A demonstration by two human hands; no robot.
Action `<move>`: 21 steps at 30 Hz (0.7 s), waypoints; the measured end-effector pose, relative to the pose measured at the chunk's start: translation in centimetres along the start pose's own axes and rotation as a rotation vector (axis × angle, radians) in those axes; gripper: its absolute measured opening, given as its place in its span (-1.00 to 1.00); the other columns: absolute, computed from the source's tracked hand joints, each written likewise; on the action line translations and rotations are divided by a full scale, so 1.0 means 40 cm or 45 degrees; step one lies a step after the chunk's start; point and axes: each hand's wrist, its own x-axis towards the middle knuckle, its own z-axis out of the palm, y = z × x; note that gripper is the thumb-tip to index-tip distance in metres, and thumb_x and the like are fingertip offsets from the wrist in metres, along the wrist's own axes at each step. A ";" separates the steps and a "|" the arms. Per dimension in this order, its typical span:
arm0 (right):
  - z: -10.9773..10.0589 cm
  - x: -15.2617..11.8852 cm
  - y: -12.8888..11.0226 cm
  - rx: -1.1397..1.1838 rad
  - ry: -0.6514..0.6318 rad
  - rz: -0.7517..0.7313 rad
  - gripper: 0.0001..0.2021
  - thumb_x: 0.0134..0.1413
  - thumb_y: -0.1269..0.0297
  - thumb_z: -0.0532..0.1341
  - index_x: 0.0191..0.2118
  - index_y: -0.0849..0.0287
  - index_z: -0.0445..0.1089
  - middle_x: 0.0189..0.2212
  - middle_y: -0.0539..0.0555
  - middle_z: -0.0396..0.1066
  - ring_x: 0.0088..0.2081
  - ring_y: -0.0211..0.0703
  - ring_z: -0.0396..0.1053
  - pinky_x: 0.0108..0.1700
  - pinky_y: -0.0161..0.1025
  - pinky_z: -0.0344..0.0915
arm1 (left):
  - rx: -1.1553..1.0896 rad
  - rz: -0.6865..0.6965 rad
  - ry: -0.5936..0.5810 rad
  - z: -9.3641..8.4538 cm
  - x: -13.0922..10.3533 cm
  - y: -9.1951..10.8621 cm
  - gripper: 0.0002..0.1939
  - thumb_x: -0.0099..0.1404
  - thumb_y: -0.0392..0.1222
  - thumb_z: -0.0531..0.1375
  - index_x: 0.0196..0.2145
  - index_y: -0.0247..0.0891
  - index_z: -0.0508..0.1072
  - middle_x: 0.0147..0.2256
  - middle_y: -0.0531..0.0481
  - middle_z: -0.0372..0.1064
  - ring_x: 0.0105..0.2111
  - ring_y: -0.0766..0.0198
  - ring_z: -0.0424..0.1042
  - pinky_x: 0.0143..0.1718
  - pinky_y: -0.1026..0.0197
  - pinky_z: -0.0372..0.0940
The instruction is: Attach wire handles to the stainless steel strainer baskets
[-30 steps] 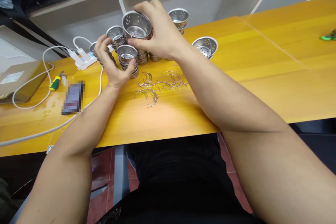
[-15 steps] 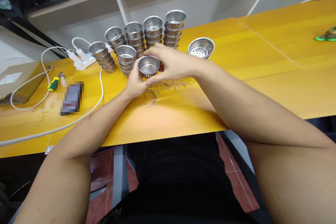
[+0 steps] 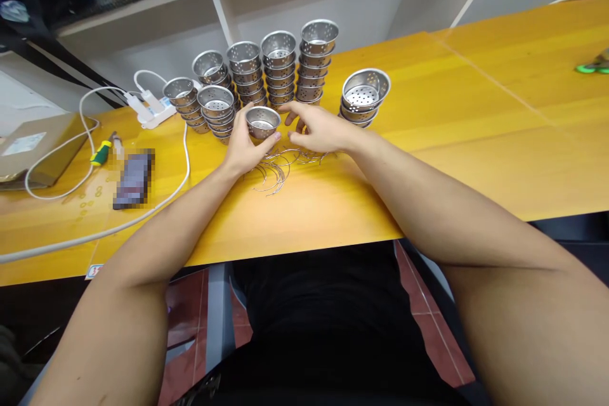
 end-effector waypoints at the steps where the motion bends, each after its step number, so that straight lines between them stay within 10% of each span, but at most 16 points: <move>1: 0.005 0.001 0.002 -0.041 -0.013 0.008 -0.35 0.38 0.08 0.45 0.51 0.06 0.56 0.27 0.31 0.72 -0.08 0.21 0.68 0.14 0.24 0.74 | -0.016 0.015 0.019 0.002 0.002 -0.006 0.12 0.41 0.73 0.41 0.53 -0.11 0.24 0.58 -0.46 0.32 0.66 -0.37 0.37 0.79 -0.46 0.21; 8: 0.072 0.016 -0.012 -0.288 -0.193 -0.054 -0.64 0.49 -0.09 0.51 0.08 0.10 0.71 0.04 0.26 0.66 -0.07 0.12 0.60 0.07 -0.02 0.55 | -0.224 0.178 0.087 0.009 0.033 -0.070 0.10 0.41 0.62 0.51 0.56 0.05 0.15 0.47 -0.27 0.37 0.52 -0.22 0.51 0.66 -0.37 0.42; 21: 0.042 0.004 -0.052 -0.405 -0.281 -0.170 -0.88 0.47 0.42 0.34 -0.11 0.12 0.66 0.00 0.25 0.67 -0.12 0.06 0.56 -0.03 -0.10 0.37 | -0.273 0.171 0.105 0.014 0.030 -0.084 0.07 0.39 0.60 0.54 0.49 0.00 0.18 0.34 -0.21 0.46 0.38 -0.12 0.63 0.57 -0.33 0.53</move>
